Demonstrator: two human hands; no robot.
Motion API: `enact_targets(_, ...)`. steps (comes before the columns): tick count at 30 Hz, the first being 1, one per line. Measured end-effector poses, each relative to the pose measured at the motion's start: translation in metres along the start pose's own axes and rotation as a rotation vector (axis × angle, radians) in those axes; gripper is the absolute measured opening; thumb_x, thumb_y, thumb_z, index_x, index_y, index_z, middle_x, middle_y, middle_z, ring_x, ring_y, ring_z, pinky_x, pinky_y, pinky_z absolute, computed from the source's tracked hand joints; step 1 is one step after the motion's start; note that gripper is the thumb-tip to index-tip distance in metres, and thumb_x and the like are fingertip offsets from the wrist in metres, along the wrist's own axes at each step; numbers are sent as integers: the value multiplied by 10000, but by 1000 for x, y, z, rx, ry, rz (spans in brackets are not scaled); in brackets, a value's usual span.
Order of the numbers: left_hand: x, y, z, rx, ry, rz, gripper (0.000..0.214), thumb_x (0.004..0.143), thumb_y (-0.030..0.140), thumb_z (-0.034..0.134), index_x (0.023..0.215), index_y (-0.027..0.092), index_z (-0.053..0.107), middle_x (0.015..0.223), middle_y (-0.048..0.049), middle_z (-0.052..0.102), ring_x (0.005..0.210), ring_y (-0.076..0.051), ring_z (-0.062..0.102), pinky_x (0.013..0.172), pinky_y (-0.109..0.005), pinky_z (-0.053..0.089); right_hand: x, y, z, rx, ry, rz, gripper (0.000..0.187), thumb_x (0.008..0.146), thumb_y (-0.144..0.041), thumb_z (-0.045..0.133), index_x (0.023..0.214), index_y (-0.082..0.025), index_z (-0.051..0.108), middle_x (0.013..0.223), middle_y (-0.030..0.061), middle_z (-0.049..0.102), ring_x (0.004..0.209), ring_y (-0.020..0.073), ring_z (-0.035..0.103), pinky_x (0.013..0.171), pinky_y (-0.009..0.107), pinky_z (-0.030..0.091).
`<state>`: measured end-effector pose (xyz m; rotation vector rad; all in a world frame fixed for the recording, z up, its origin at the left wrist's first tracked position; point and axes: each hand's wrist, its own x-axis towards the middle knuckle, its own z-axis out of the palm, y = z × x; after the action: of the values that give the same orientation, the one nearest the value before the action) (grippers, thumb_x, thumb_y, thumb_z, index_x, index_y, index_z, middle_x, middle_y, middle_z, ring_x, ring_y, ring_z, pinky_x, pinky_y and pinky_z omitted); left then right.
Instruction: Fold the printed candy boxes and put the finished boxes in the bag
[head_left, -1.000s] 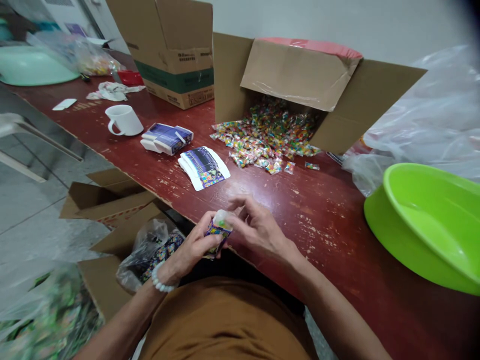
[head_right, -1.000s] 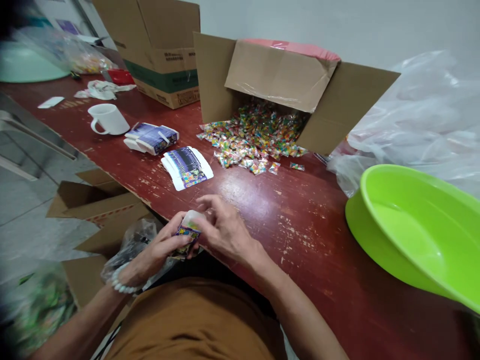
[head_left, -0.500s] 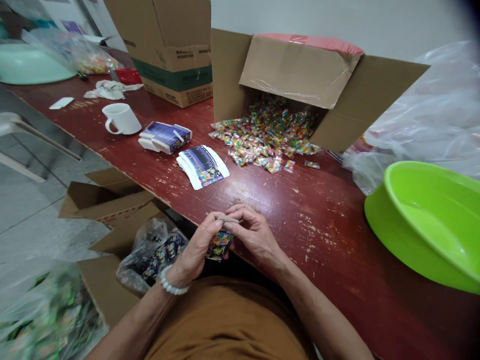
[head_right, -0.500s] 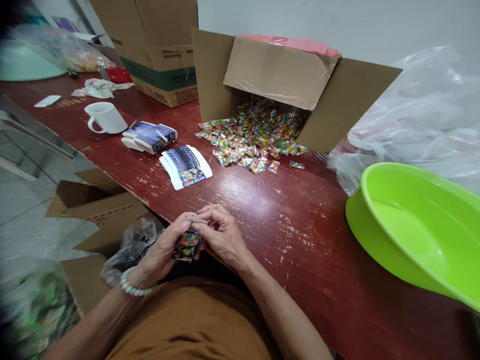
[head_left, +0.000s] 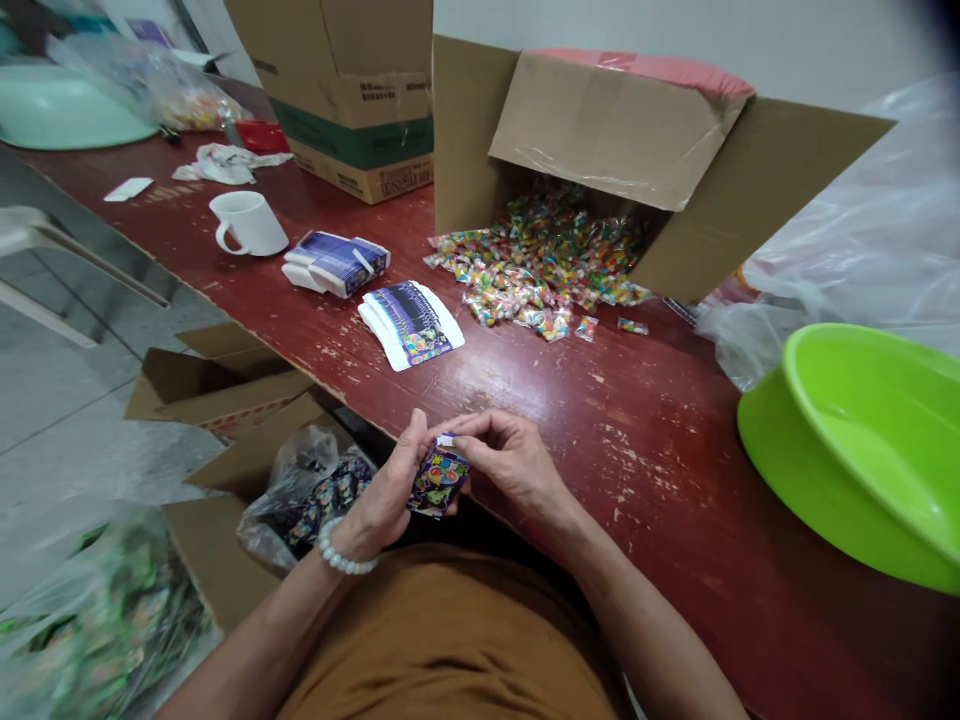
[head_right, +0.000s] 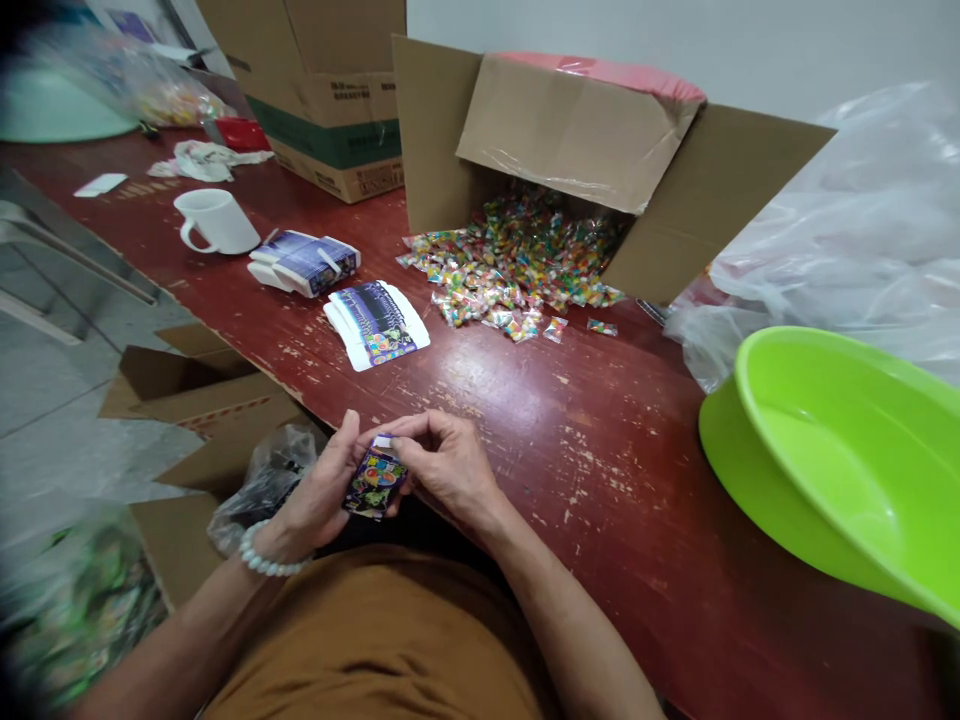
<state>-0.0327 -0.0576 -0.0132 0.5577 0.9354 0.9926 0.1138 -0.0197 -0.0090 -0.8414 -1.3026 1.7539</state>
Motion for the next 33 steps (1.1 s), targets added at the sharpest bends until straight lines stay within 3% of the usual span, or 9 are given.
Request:
enact_targets(3, 0, 3, -2, -23, 62, -18, 557, 898, 537, 576, 1302, 161, 650, 813, -95, 739, 487, -149, 615, 421, -247, 509, -5, 2, -4, -170, -55, -156, 162, 864, -379, 705, 853, -218, 717, 1074, 61, 720, 827, 172, 687, 603, 273, 586)
enact_targets(6, 1, 4, -6, -70, 83, 10, 422, 874, 349, 614, 1254, 170, 661, 1009, -104, 737, 540, -149, 645, 415, -266, 548, -8, 10, -6, -195, -114, -184, 192, 858, -416, 715, 952, -249, 723, 1206, 60, 651, 1078, 206, 641, 804, 318, 591)
enact_targets(8, 2, 5, -8, -121, 84, 40, 419, 860, 312, 604, 1251, 169, 649, 1058, -105, 725, 583, -160, 663, 414, -274, 561, -8, 17, -4, -113, -142, -118, 296, 809, -459, 759, 1024, -264, 703, 1249, 55, 612, 1021, 195, 649, 787, 317, 593)
enact_targets(10, 1, 6, -9, -153, 70, 59, 446, 861, 311, 587, 1284, 173, 621, 1019, -99, 728, 580, -168, 669, 422, -287, 570, -6, 23, -1, 37, -155, -19, 422, 780, -486, 779, 1130, -290, 650, 1191, 47, 618, 844, 157, 656, 671, 293, 595)
enact_targets(14, -1, 9, -10, -139, 74, 97, 446, 912, 357, 561, 1321, 181, 588, 876, -71, 730, 494, -150, 638, 428, -280, 559, -2, 24, 3, 132, -42, 1, 576, 728, -438, 836, 1225, -322, 568, 1021, 13, 631, 761, 145, 641, 613, 275, 595)
enact_targets(21, -2, 2, -10, -53, 52, 88, 613, 911, 617, 513, 1324, 167, 565, 687, -46, 681, 502, -153, 610, 457, -249, 524, -4, 18, 0, 96, -40, 42, 291, 822, -417, 755, 1028, -232, 663, 814, -5, 696, 562, 122, 651, 584, 289, 574)
enact_targets(27, 0, -3, -7, 76, 60, 112, 680, 848, 685, 558, 1270, 153, 597, 630, -17, 636, 518, -142, 575, 457, -221, 485, 0, 15, 1, 128, -26, 143, 293, 745, -420, 802, 809, -169, 665, 626, -6, 683, 487, 160, 658, 520, 306, 559)
enact_targets(30, 2, -3, -5, 63, 88, 102, 685, 839, 674, 572, 1282, 153, 600, 630, -15, 634, 508, -146, 571, 431, -223, 474, 2, 9, 0, 158, -40, 101, 257, 760, -405, 785, 811, -173, 686, 697, 3, 704, 512, 145, 653, 536, 309, 572)
enact_targets(33, 4, -3, -4, 44, 127, 85, 648, 834, 617, 606, 1282, 149, 612, 638, -14, 643, 476, -141, 565, 406, -226, 468, 0, 8, -3, -1, 11, -21, 184, 807, -375, 746, 855, -198, 724, 876, 29, 718, 567, 119, 645, 532, 272, 559)
